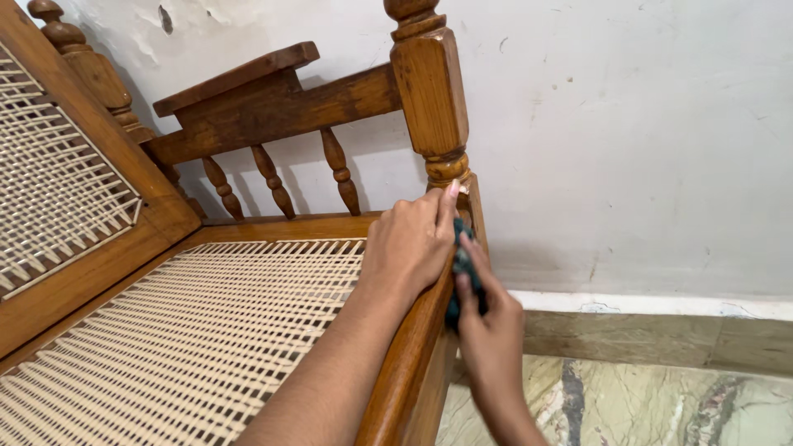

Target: The person cleans a wooden chair with a woven seat using a spray bottle and a cloth. They spray the cleaning solution onto the cloth and wipe the wooden frame, including the legs and the top post of the backrest.

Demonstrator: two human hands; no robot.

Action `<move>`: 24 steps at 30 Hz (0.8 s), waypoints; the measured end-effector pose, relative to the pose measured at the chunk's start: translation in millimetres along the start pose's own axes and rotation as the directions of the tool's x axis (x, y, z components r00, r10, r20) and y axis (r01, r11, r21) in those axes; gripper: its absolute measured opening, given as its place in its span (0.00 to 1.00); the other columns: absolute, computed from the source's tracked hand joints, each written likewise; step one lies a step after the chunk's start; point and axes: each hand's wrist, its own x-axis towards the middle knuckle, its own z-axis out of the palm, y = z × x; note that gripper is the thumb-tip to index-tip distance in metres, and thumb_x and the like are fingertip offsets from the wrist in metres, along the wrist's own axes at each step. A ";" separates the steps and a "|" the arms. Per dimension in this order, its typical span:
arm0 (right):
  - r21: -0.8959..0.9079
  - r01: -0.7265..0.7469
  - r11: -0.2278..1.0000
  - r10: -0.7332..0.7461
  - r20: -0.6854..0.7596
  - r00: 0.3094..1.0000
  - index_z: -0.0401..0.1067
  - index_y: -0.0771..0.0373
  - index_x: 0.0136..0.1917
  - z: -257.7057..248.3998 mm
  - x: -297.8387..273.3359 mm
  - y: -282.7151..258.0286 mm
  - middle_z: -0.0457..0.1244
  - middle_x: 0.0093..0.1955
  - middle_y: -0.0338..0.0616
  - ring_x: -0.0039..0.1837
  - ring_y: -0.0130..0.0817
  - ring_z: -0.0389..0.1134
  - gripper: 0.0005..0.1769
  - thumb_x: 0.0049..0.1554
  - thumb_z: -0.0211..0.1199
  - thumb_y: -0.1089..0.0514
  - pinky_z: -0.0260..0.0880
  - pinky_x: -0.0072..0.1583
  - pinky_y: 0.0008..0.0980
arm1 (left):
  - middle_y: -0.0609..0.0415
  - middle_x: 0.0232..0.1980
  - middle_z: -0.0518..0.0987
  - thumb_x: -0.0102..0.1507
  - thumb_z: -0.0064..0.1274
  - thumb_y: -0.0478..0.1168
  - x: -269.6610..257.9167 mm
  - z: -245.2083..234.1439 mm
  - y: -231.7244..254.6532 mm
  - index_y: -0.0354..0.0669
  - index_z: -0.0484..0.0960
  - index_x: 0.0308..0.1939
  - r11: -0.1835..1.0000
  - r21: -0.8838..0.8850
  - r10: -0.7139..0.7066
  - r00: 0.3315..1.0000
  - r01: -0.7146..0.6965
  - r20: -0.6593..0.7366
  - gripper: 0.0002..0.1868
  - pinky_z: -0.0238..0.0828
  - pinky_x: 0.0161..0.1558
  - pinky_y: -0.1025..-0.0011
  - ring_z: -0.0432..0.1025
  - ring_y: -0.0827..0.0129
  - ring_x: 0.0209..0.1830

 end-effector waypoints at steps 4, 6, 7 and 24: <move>-0.006 0.069 0.998 -0.069 0.017 0.997 0.67 0.43 0.73 1.0 29.7 4.8 0.69 0.38 0.40 0.28 0.23 0.47 0.24 0.64 0.54 0.55 0.51 0.31 0.32 | 0.44 0.28 0.84 0.73 0.23 0.57 0.2 -0.3 -1.2 0.45 0.85 0.41 1.000 0.007 -0.015 1.000 0.014 0.019 0.32 0.81 0.40 0.55 0.82 0.55 0.29; -0.080 0.043 0.996 -0.044 -0.002 0.999 0.66 0.43 0.76 1.0 33.9 16.2 0.69 0.40 0.48 0.31 0.25 0.50 0.26 0.66 0.54 0.55 0.54 0.33 0.33 | 0.46 0.31 0.85 0.72 0.24 0.58 -0.9 0.3 -0.3 0.45 0.86 0.40 1.000 -0.008 0.024 0.999 -0.024 -0.038 0.33 0.79 0.41 0.53 0.81 0.54 0.31; -0.147 -0.029 0.989 0.026 -0.026 0.999 0.66 0.42 0.78 4.1 30.7 23.4 0.71 0.42 0.54 0.33 0.30 0.52 0.26 0.68 0.54 0.55 0.55 0.35 0.36 | 0.45 0.31 0.85 0.72 0.24 0.58 -1.0 -0.3 0.4 0.45 0.85 0.40 1.000 -0.013 -0.003 1.000 0.003 -0.013 0.33 0.80 0.42 0.54 0.82 0.54 0.31; 0.110 0.209 0.972 -0.218 0.085 0.972 0.60 0.48 0.77 0.6 37.2 49.2 0.62 0.75 0.41 0.70 0.31 0.66 0.28 0.64 0.50 0.58 0.65 0.66 0.33 | 0.43 0.30 0.84 0.72 0.28 0.54 0.9 1.6 -2.2 0.44 0.85 0.39 1.000 0.003 0.022 1.000 -0.022 -0.003 0.29 0.79 0.41 0.55 0.82 0.52 0.30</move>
